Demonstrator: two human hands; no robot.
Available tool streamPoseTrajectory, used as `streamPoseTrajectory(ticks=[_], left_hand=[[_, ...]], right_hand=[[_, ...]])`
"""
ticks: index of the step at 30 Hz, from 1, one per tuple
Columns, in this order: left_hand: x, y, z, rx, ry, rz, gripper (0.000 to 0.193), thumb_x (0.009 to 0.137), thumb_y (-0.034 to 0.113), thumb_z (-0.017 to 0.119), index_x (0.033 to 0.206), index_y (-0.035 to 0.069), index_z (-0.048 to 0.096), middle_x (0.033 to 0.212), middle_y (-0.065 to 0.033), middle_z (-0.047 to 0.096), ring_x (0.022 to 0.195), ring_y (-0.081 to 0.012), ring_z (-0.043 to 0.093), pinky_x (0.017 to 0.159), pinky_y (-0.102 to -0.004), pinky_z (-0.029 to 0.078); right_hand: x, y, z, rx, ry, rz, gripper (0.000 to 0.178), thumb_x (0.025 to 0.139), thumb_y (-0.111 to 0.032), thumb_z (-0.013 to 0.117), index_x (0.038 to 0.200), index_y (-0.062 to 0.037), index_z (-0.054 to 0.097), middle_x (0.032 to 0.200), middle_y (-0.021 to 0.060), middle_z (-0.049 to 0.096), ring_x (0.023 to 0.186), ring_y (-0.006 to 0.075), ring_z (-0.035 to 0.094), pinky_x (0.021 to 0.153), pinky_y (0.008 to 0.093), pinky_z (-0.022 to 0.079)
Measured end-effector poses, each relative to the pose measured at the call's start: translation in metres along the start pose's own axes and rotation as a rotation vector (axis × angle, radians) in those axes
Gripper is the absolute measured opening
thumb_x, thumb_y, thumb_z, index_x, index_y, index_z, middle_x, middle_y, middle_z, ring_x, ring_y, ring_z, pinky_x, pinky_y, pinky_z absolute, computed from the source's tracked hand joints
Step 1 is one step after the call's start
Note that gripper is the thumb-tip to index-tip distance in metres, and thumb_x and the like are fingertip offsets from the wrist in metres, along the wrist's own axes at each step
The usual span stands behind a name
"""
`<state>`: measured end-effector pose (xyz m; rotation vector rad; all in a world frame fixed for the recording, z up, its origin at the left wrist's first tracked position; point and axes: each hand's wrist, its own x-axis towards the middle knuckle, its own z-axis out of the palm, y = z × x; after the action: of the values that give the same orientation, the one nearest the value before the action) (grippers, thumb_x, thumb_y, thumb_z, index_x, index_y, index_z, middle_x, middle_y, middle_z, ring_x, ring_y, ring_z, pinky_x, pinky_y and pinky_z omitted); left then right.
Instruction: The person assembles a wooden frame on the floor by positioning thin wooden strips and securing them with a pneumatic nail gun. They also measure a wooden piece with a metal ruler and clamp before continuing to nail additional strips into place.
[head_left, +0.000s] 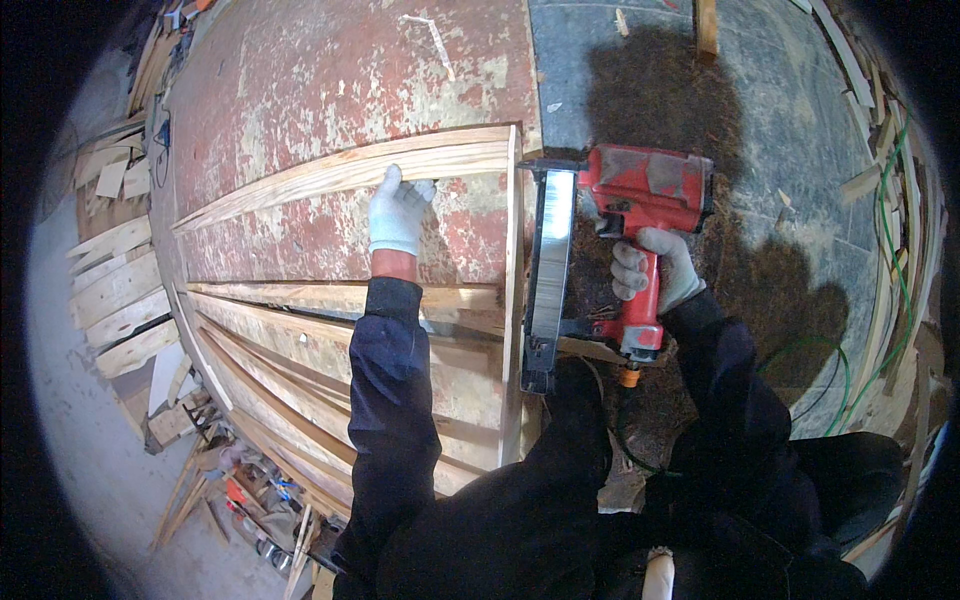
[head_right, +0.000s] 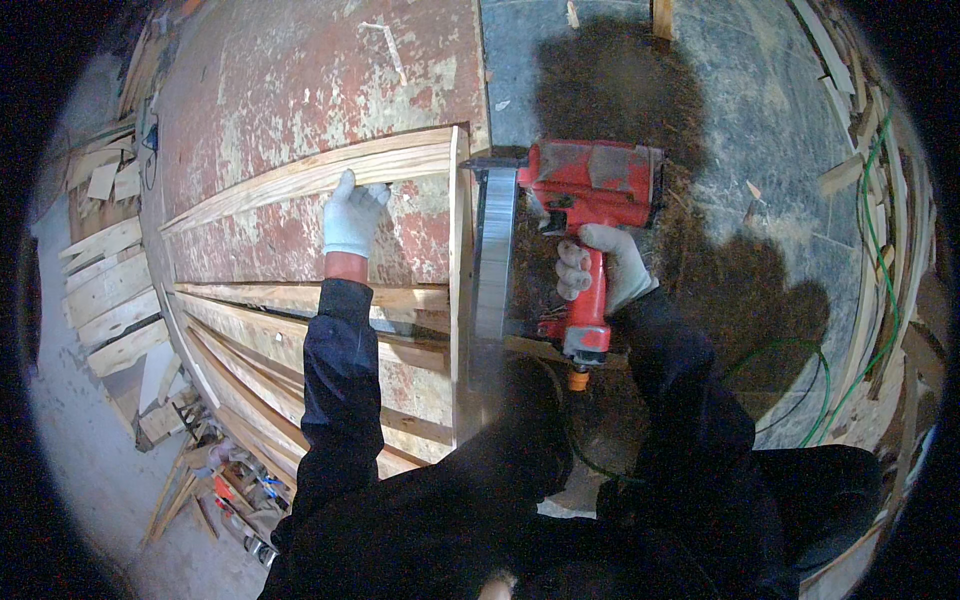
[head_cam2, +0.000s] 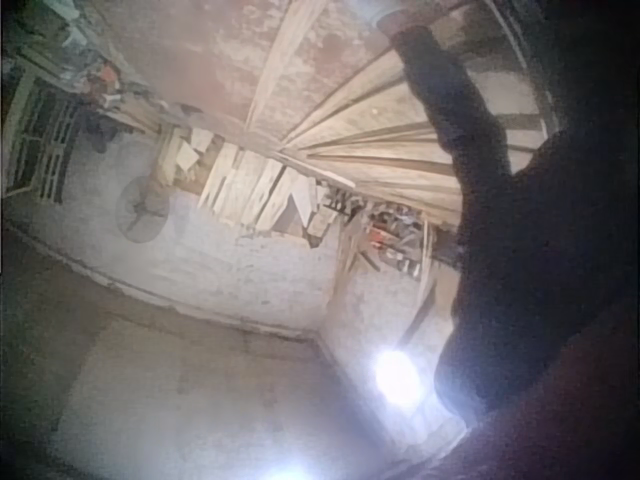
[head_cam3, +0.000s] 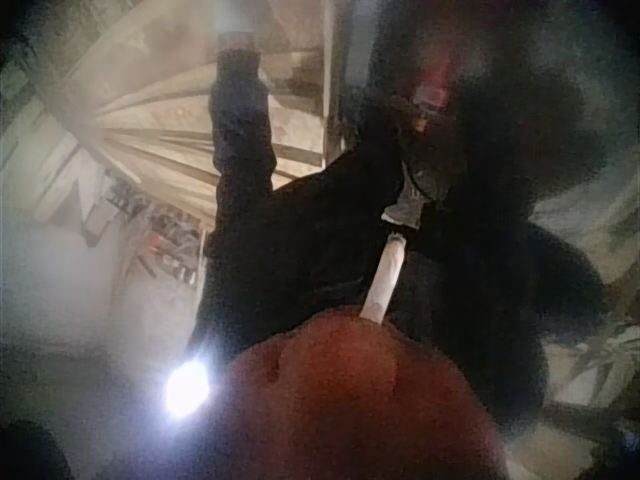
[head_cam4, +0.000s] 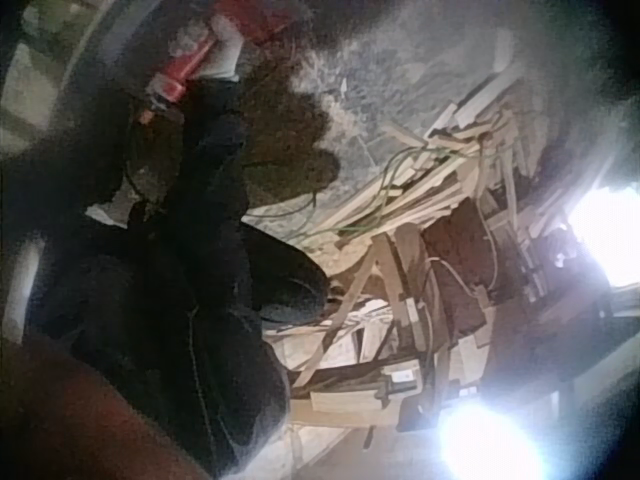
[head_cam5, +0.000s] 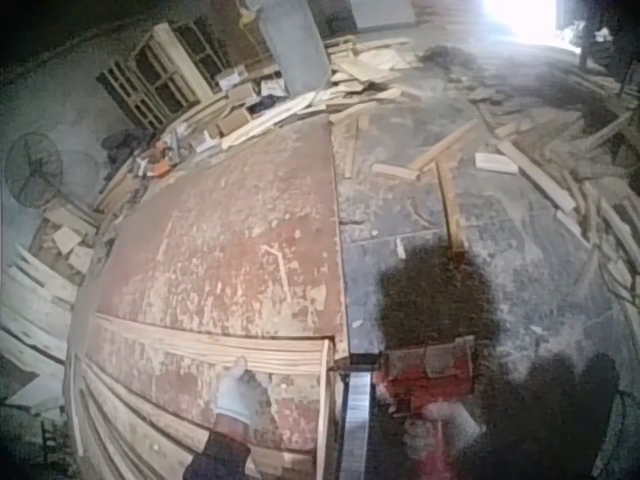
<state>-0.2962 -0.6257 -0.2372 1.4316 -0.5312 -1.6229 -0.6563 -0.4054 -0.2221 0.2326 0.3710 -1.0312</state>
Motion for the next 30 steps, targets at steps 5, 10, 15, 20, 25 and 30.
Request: streamPoseTrajectory(ticks=[5,10,15,20,25,30], left_hand=[[0.0,0.001,-0.001,-0.004,-0.025,0.01,0.043,0.097,0.037,0.071,0.12,0.003,0.061,0.102,-0.011,0.063,0.094,-0.0281,0.064,0.091,-0.0475,0.054],[0.002,0.001,-0.001,-0.006,0.012,-0.009,0.045,0.097,0.036,0.071,0.125,0.003,0.059,0.108,-0.0131,0.062,0.101,-0.0314,0.063,0.095,-0.0502,0.053],[0.003,-0.006,0.0,-0.101,-0.004,-0.021,0.048,0.098,0.032,0.069,0.131,0.0,0.056,0.125,-0.0191,0.062,0.118,-0.0351,0.06,0.109,-0.0518,0.046],[-0.012,-0.016,0.004,-0.136,-0.102,0.052,0.036,0.103,0.031,0.062,0.125,0.001,0.061,0.12,-0.017,0.068,0.112,-0.0339,0.064,0.105,-0.05,0.05],[-0.08,-0.023,-0.006,0.154,-0.047,0.125,0.026,0.103,0.02,0.064,0.117,-0.002,0.066,0.096,-0.0107,0.073,0.084,-0.0203,0.071,0.078,-0.0343,0.06],[-0.179,-0.022,-0.059,0.879,0.034,0.328,0.034,0.101,0.032,0.064,0.117,0.003,0.068,0.107,-0.0116,0.073,0.102,-0.0232,0.068,0.092,-0.0342,0.053]], right_hand=[[0.002,0.001,-0.002,0.031,-0.057,0.031,0.038,0.091,-0.035,0.068,0.116,-0.0079,0.06,0.069,-0.0039,0.051,0.056,0.0139,0.048,0.06,0.0357,0.045],[0.0,0.001,-0.002,0.014,0.021,-0.009,0.028,0.089,-0.035,0.069,0.096,-0.0095,0.059,0.069,-0.0026,0.051,0.056,0.0149,0.048,0.06,0.0359,0.045],[0.003,-0.015,0.0,0.048,0.145,0.019,0.028,0.088,-0.033,0.069,0.086,-0.0096,0.054,0.07,0.0007,0.05,0.057,0.0152,0.049,0.059,0.0352,0.045],[0.009,-0.069,0.003,-0.474,0.543,-0.141,0.016,0.091,-0.02,0.068,0.098,-0.0065,0.061,0.074,0.0057,0.061,0.058,0.0206,0.057,0.054,0.037,0.049],[0.018,-0.131,-0.003,-0.789,0.626,-0.02,0.016,0.094,-0.019,0.069,0.106,-0.009,0.064,0.076,0.0058,0.065,0.061,0.0227,0.063,0.057,0.0374,0.055],[0.024,-0.168,-0.006,-1.151,0.474,0.117,0.021,0.096,-0.011,0.068,0.116,-0.0088,0.063,0.091,0.0062,0.07,0.075,0.0215,0.069,0.066,0.0376,0.058]])
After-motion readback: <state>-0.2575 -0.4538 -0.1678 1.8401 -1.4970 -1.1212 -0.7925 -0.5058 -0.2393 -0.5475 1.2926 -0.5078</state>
